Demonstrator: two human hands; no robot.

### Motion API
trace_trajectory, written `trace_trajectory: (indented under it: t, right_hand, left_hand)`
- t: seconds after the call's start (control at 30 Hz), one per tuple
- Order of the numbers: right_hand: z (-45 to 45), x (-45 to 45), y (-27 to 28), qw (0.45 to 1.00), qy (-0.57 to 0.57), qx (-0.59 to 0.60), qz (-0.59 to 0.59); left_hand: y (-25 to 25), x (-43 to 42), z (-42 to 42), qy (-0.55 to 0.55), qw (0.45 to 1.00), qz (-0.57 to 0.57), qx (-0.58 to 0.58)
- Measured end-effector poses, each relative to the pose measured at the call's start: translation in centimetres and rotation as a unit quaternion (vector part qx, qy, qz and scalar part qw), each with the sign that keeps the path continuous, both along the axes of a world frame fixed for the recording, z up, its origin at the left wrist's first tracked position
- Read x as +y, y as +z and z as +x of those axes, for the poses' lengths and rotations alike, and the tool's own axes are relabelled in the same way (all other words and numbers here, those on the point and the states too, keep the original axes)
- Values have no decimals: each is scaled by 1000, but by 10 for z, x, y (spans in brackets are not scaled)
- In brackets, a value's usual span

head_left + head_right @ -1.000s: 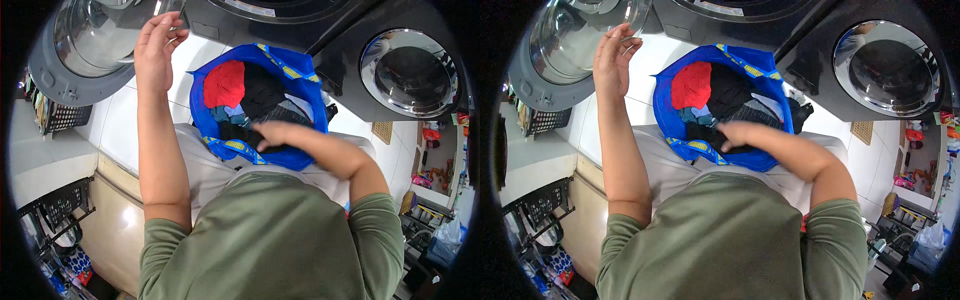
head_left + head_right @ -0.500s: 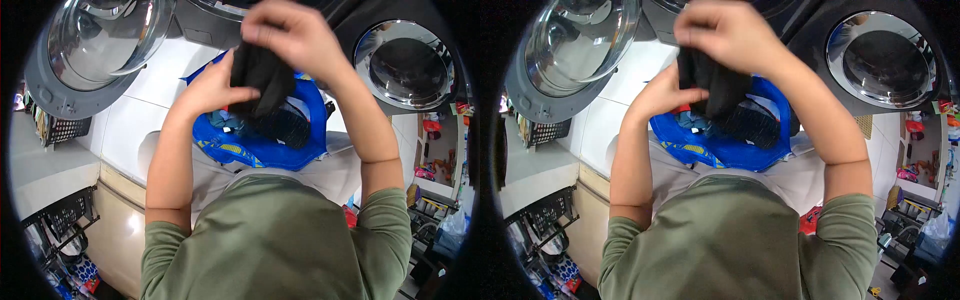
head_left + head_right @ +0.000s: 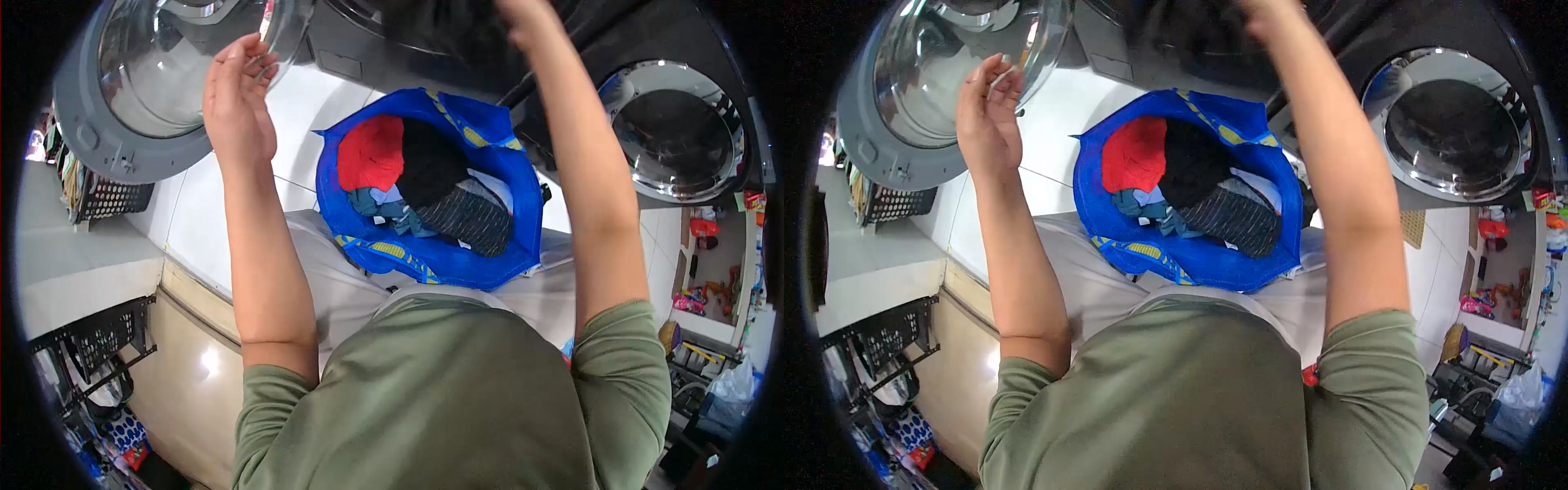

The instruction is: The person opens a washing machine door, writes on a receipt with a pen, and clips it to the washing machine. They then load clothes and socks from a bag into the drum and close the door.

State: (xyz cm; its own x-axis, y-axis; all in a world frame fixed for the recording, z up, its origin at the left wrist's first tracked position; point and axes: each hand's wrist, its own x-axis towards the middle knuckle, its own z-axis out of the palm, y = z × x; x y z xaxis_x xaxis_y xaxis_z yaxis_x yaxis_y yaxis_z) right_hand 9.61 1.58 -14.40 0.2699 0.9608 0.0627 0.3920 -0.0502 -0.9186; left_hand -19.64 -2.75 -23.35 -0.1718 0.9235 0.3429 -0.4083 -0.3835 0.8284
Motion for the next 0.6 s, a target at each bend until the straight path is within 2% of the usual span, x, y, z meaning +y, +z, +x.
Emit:
trace_trajectory:
  t: [0.03, 0.07, 0.1, 0.17, 0.2, 0.23, 0.27, 0.3, 0.37, 0.4, 0.47, 0.5, 0.57, 0.6]
  right_hand:
    - [21, 7, 0, 971, 39, 198, 132]
    - [15, 11, -10, 979, 60, 50, 187]
    - [9, 12, -29, 963, 80, -96, 240]
    - [1, -6, -86, 865, 102, -371, 322]
    - [-21, -30, -117, 880, 294, -318, 194]
    - [-42, -52, -152, 885, 401, -238, 0]
    - [-60, -66, -192, 842, 442, -307, -45]
    - [-74, -81, -238, 832, 400, -382, 29]
    - [-87, -93, -310, 837, 284, -451, 125]
    - [-90, -87, -328, 862, 266, -431, 28]
    - [-94, -73, -343, 882, 223, -379, -168]
    - [-91, -70, -333, 870, 278, -376, -157]
    - [-79, -59, -270, 840, 380, -363, -136]
    - [-72, -49, -232, 873, 374, -304, -67]
  left_hand:
    - [-3, 1, -4, -9, 999, -21, -27]
    - [-6, 2, -8, -30, 998, -24, -52]
    - [-5, 4, -10, -28, 998, -30, -48]
    - [-6, 0, -6, -36, 997, -54, -33]
    - [-6, 1, -3, -25, 998, -53, -15]
    - [-6, 2, 1, -32, 998, -49, -24]
    - [-7, 3, 4, -40, 998, -46, -32]
    - [-8, 2, 7, -46, 997, -42, -39]
    - [-12, 2, 13, -59, 996, -52, -34]
    - [-17, 3, 16, -63, 996, -66, -18]
    - [-22, 5, 16, -83, 990, -104, 46]
    - [-22, 4, 15, -107, 986, -118, 57]
    - [-23, 3, 16, -160, 973, -145, 80]
    - [-12, -4, 18, -182, 962, -165, 119]
